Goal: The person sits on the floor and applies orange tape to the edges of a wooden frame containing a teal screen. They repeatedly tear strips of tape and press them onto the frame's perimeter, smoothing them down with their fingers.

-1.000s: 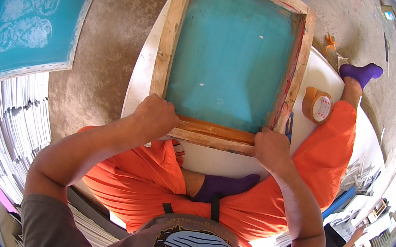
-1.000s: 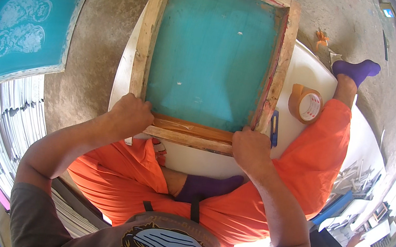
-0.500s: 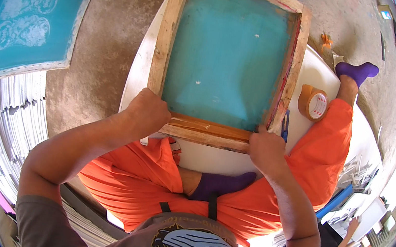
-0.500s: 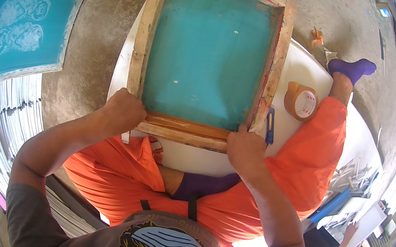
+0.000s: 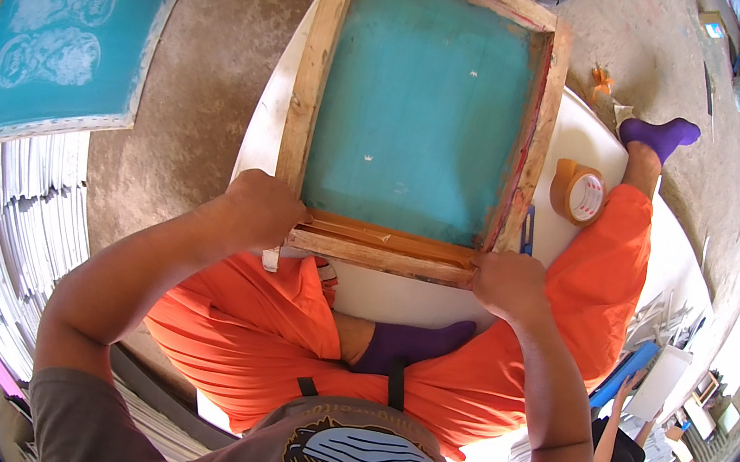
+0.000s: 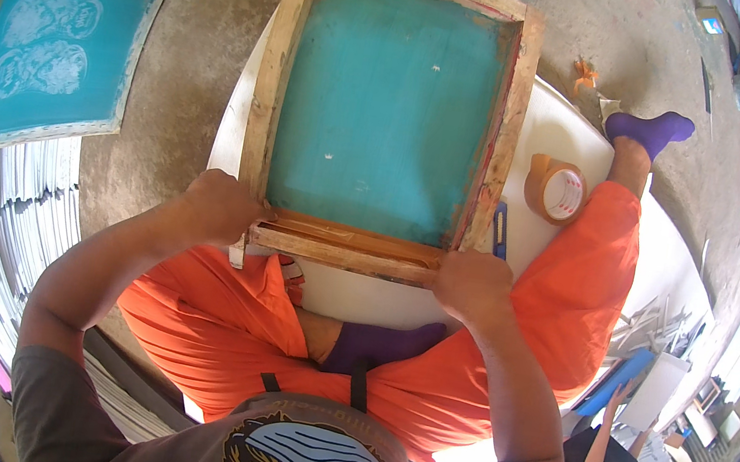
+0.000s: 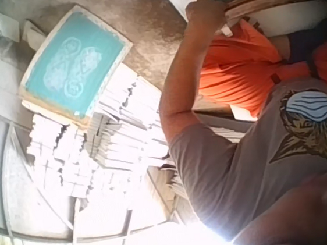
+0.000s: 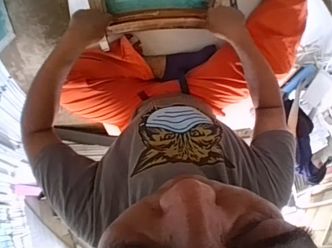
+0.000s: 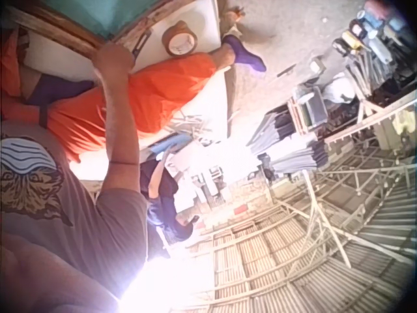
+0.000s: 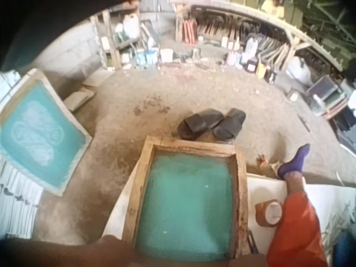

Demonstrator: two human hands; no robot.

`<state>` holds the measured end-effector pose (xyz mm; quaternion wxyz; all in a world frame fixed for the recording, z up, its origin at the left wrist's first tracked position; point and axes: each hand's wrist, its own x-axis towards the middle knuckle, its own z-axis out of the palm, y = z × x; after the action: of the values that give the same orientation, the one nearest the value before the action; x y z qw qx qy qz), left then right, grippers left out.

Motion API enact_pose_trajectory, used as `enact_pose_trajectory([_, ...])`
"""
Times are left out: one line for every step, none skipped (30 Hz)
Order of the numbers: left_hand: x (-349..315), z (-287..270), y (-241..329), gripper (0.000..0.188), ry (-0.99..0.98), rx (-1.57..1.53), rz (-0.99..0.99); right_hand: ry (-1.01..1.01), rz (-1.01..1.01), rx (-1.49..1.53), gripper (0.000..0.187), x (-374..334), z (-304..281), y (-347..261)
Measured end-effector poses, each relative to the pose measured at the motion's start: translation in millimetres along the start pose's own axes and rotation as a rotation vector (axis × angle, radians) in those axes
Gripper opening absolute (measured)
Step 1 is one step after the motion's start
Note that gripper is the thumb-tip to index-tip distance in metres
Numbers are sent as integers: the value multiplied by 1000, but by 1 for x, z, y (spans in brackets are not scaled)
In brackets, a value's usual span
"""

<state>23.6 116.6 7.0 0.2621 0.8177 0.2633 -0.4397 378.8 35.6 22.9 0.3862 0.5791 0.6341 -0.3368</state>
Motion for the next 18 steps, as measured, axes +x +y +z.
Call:
enact_pose_trajectory([-4, 1, -2, 48, 12, -51, -2, 21, -20, 45, 35, -1, 2, 4])
enact_pose_trajectory([-9, 1, -4, 48, 24, -103, -4, 42, -41, 90, 38, -3, 4, 7])
enact_pose_trajectory([-16, 4, -6, 48, 42, -179, -22, 64, -62, 134, 42, -4, 6, 9])
enact_pose_trajectory([-21, 5, -7, 48, 56, -256, -34, 90, -66, 198, 42, -7, 5, 8])
enact_pose_trajectory([-25, 4, -7, 48, 69, -334, -46, 117, -70, 262, 43, -11, 3, 7])
enact_pose_trajectory([-30, 1, -6, 50, 72, -369, -63, 144, -74, 326, 44, -13, 2, 5])
enact_pose_trajectory([-37, -9, -2, 52, 76, -400, -77, 257, -158, 374, 45, -13, 7, 5])
enact_pose_trajectory([-40, -14, 2, 54, 80, -431, -91, 370, -241, 420, 46, -11, 15, 4])
enact_pose_trajectory([-36, -7, 7, 57, 271, -443, -20, 484, -323, 466, 47, -8, 23, 3])
enact_pose_trajectory([-29, 8, 14, 61, 465, -454, 45, 501, -365, 494, 48, -3, 32, 1])
enact_pose_trajectory([-21, 23, 21, 65, 659, -463, 112, 518, -405, 520, 48, 2, 40, -3])
enact_pose_trajectory([-11, 34, 32, 67, 732, -464, 118, 536, -445, 547, 49, 6, 46, -5])
enact_pose_trajectory([0, 44, 46, 70, 808, -468, 117, 510, -436, 533, 50, 7, 47, -9])
enact_pose_trajectory([9, 48, 59, 72, 882, -473, 122, 482, -419, 519, 51, 6, 49, -12])
enact_pose_trajectory([15, 50, 66, 71, 867, -482, 123, 455, -402, 506, 52, 6, 51, -13])
enact_pose_trajectory([20, 50, 73, 70, 852, -491, 125, 462, -400, 488, 52, 8, 52, -14])
enact_pose_trajectory([24, 50, 79, 69, 837, -499, 126, 470, -398, 469, 52, 9, 54, -15])
enact_pose_trajectory([28, 51, 85, 69, 811, -506, 114, 477, -397, 450, 52, 10, 56, -15])
